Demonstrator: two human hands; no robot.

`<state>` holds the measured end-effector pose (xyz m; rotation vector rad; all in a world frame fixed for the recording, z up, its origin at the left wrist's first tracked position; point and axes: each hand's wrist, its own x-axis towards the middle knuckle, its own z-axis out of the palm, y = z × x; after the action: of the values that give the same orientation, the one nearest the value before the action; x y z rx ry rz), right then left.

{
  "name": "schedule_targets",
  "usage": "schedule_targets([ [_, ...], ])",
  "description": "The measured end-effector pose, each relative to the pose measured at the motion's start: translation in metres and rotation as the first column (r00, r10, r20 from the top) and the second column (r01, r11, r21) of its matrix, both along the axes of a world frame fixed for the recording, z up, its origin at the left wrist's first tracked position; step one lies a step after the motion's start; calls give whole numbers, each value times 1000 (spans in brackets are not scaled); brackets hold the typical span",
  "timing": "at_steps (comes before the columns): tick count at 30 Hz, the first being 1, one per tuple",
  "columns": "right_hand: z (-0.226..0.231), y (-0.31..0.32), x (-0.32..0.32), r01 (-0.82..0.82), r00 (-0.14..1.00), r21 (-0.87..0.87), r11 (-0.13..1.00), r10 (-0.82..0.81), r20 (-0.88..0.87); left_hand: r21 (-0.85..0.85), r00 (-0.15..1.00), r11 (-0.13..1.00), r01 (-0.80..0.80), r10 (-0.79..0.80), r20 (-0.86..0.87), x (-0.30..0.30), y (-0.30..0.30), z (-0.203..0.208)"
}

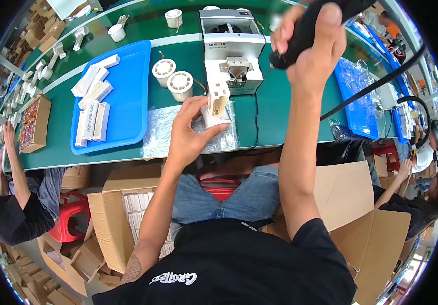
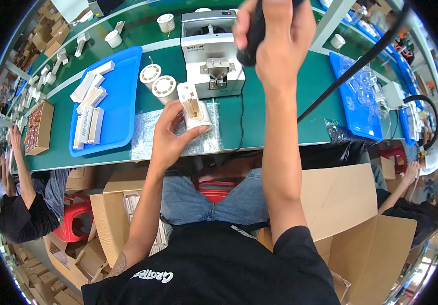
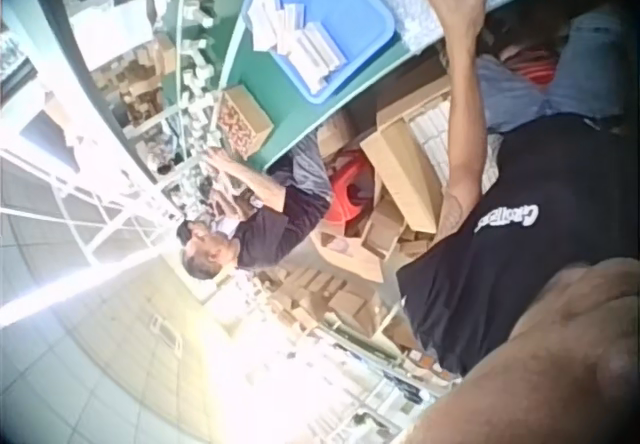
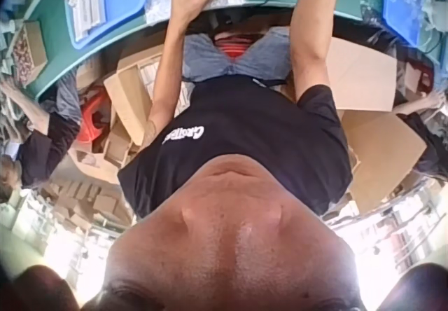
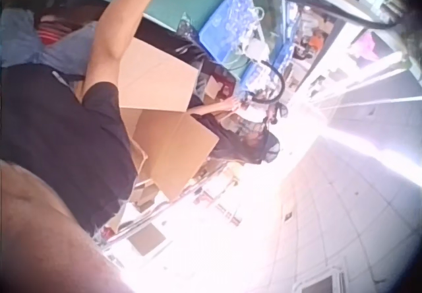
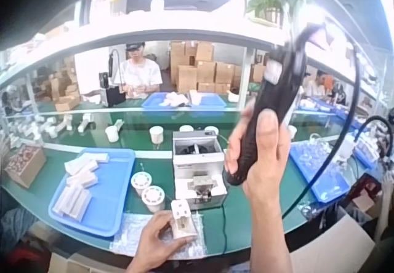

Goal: Assembling plastic electronic housings using an electric screwdriver on an assembly line.

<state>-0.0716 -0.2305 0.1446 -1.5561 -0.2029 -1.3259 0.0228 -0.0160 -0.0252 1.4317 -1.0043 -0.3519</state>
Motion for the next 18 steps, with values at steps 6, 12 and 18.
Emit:
schedule_targets([
  [6, 31, 23, 47, -40, 997, 75, 996, 35, 67, -14, 999, 1000, 16, -16, -29, -2, 3, 0],
  [12, 29, 25, 42, -43, 999, 145, 988, 41, 12, -2, 1000, 1000, -19, 19, 7, -4, 6, 1],
  [18, 40, 65, 17, -784, 615, 329, 526, 591, 522, 45, 993, 994, -104, 101, 62, -6, 2, 7],
])
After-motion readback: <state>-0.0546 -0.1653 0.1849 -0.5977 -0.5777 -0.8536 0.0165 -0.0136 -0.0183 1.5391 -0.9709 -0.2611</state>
